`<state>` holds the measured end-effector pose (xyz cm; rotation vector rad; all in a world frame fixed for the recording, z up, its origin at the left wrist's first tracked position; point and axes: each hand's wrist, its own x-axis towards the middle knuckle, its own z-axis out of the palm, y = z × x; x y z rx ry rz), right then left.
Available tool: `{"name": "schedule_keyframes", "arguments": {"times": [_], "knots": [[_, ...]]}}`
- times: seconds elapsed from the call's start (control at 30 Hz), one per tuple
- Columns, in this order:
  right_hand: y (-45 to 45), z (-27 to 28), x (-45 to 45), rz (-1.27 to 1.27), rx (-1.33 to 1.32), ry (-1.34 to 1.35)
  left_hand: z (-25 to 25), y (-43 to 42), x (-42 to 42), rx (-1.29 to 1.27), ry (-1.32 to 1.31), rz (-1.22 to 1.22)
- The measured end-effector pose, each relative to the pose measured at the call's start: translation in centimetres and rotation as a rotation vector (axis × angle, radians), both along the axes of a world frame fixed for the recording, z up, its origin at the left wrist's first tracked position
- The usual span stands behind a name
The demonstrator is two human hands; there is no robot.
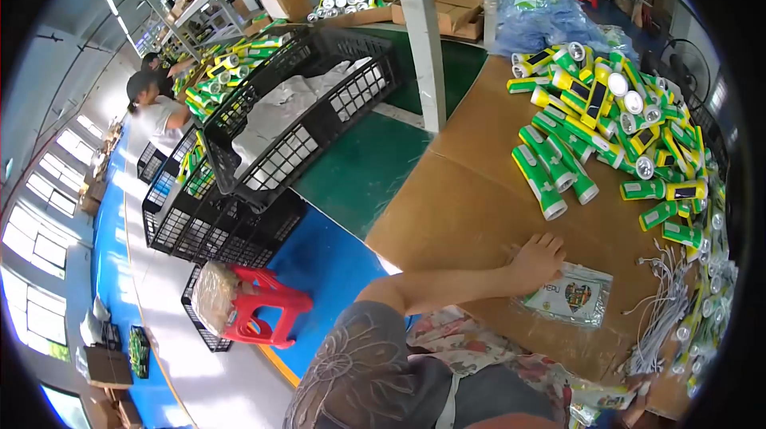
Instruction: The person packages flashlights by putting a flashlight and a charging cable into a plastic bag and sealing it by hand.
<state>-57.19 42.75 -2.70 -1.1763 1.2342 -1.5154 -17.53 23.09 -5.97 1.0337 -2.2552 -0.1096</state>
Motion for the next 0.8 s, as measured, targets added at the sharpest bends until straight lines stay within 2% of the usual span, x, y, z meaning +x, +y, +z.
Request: {"name": "schedule_keyframes", "arguments": {"times": [0.07, 0.13, 0.17, 0.2, 0.23, 0.27, 0.3, 0.33, 0.37, 0.4, 0.43, 0.47, 0.53, 0.57, 0.6, 0.63, 0.7, 0.77, 0.8], "knots": [[4.5, -2.3, -3.2, 0.091, 0.191, 0.167, -1.3, -1.1, -0.4, 0.072, -0.038, -0.084], [9.5, -8.0, -5.3, -0.04, 0.478, 0.38, -1.7, -1.5, -0.3, 0.021, -0.116, -0.087], [11.4, -10.1, -4.7, -0.111, 0.811, 0.547, -1.9, -2.1, 0.0, -0.075, -0.053, -0.171], [12.5, -11.5, -2.7, -0.16, 1.008, 0.513, -0.4, -2.2, 0.3, -0.05, 0.018, -0.235], [13.9, -13.4, -2.4, -0.155, 0.958, 0.891, -0.8, -2.4, 0.1, -0.119, 0.097, -0.201], [15.3, -15.3, -2.2, -0.194, 0.916, 1.279, -0.1, -2.8, 0.1, -0.038, 0.011, -0.24], [16.2, -16.3, -3.5, -0.239, 0.601, 1.42, 1.1, -2.6, -0.2, 0.057, 0.06, -0.277], [13.3, -10.3, -0.3, -0.273, 0.975, 1.237, 1.9, -2.6, -0.5, 0.183, 0.053, -0.265], [11.8, -5.9, 1.9, -0.377, 0.935, 0.94, 2.1, -2.6, -0.8, 0.201, 0.063, -0.273], [10.7, -3.6, 1.9, -0.353, 0.842, 0.984, 2.1, -3.1, -0.9, 0.232, 0.181, -0.302], [8.7, -0.7, 3.4, -0.376, 0.64, 0.947, 2.0, -3.2, -1.0, 0.359, 0.228, -0.273], [6.5, 0.8, 5.2, -0.5, 0.437, 0.632, 1.9, -3.1, -0.7, 0.495, 0.212, -0.254], [1.3, 4.2, 9.7, -0.455, 0.075, 0.852, 2.3, -3.5, -1.0, 0.722, 0.204, -0.2], [-1.2, 4.9, 11.0, -0.291, -0.128, 0.941, 2.3, -3.5, -1.2, 0.865, 0.248, -0.196], [-3.9, 5.3, 13.3, -0.212, -0.21, 1.026, 2.5, -3.4, -1.3, 0.85, 0.231, -0.204], [-6.9, 3.6, 14.3, -0.187, -0.359, 1.168, 2.8, -3.2, -1.5, 0.83, 0.216, -0.212], [-11.8, 1.8, 16.8, -0.154, -0.466, 1.246, 3.6, -2.6, -1.9, 0.796, 0.22, -0.222], [-14.0, -1.1, 17.3, -0.1, -0.371, 1.384, 3.6, -2.6, -1.9, 0.765, 0.172, -0.197], [-14.5, -2.4, 17.7, -0.166, -0.473, 1.396, 3.3, -2.9, -1.8, 0.781, 0.166, -0.178]]}}
